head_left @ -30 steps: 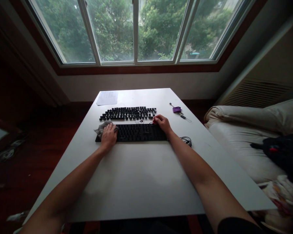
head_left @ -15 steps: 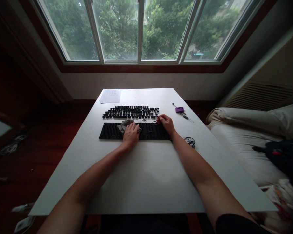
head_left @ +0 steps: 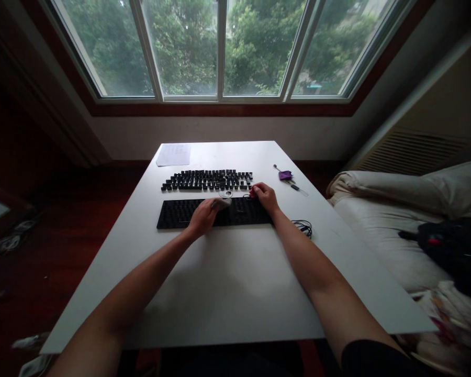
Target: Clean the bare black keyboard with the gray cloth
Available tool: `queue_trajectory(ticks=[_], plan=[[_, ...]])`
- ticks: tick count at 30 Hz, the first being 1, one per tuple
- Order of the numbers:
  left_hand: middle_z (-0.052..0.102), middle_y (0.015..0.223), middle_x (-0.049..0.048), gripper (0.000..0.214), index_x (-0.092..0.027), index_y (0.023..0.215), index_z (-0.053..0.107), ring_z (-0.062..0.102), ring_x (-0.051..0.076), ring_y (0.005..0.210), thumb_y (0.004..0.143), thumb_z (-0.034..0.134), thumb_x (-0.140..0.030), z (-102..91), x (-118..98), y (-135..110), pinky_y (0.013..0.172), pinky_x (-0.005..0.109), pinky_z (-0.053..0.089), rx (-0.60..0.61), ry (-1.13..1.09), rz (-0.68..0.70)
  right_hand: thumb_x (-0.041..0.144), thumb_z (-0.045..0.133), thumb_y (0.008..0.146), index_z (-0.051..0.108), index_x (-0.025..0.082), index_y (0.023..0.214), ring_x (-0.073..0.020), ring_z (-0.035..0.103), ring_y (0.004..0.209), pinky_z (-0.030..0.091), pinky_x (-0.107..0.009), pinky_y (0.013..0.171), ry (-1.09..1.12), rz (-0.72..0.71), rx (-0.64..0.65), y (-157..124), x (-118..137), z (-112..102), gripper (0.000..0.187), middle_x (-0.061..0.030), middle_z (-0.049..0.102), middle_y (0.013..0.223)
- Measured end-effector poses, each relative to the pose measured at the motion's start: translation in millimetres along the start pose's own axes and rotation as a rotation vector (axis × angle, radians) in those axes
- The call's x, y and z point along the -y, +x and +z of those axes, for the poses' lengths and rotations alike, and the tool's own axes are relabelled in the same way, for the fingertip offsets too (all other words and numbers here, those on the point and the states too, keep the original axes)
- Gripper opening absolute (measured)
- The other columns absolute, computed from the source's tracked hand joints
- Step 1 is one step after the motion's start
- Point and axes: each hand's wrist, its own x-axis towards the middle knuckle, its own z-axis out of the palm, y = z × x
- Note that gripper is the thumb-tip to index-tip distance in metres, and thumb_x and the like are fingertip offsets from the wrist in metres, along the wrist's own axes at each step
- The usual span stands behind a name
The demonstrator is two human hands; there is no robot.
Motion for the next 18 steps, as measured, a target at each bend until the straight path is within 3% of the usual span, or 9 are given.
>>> queue_trajectory(ticks=[3, 11, 14, 18], plan=[[0.072, 0.116, 0.0134, 0.036, -0.019, 0.115, 0.069, 0.064, 0.029, 0.113, 0.105, 0.04, -0.038, -2.3, 6, 12, 0.104, 0.048, 0.048, -0.21, 0.106, -0.086, 0.053, 0.064, 0.086, 0.067, 0.022, 0.089, -0.0187, 0.069, 0.07, 0.06, -0.035, 0.074, 0.013, -0.008, -0.006, 0, -2, -2, 0.031, -0.0026, 0.073, 0.079], [0.07, 0.105, 0.0124, 0.041, -0.019, 0.111, 0.066, 0.065, 0.025, 0.099, 0.107, 0.035, -0.045, -3.0, 7, 43, 0.092, 0.04, 0.05, -0.445, 0.122, -0.142, 0.053, 0.066, 0.085, 0.067, 0.021, 0.09, -0.0187, 0.069, 0.07, 0.06, -0.034, 0.071, 0.096, 0.021, 0.049, 7, -4, -8, 0.032, -0.0036, 0.073, 0.081], [0.069, 0.107, 0.0127, 0.04, -0.019, 0.11, 0.067, 0.063, 0.025, 0.102, 0.107, 0.035, -0.043, -1.6, 9, 55, 0.095, 0.04, 0.049, -0.36, 0.189, -0.102, 0.056, 0.066, 0.084, 0.066, 0.022, 0.089, -0.0192, 0.07, 0.072, 0.06, -0.034, 0.071, 0.097, 0.039, 0.051, 11, -4, -9, 0.035, -0.0038, 0.073, 0.081], [0.069, 0.118, 0.0137, 0.033, -0.019, 0.114, 0.068, 0.06, 0.028, 0.114, 0.105, 0.04, -0.034, 23.5, 11, 55, 0.107, 0.045, 0.044, -0.083, 0.381, -0.116, 0.059, 0.066, 0.083, 0.066, 0.022, 0.09, -0.0196, 0.07, 0.074, 0.06, -0.034, 0.072, 0.11, 0.052, 0.058, 13, -2, -11, 0.038, -0.0042, 0.073, 0.082]])
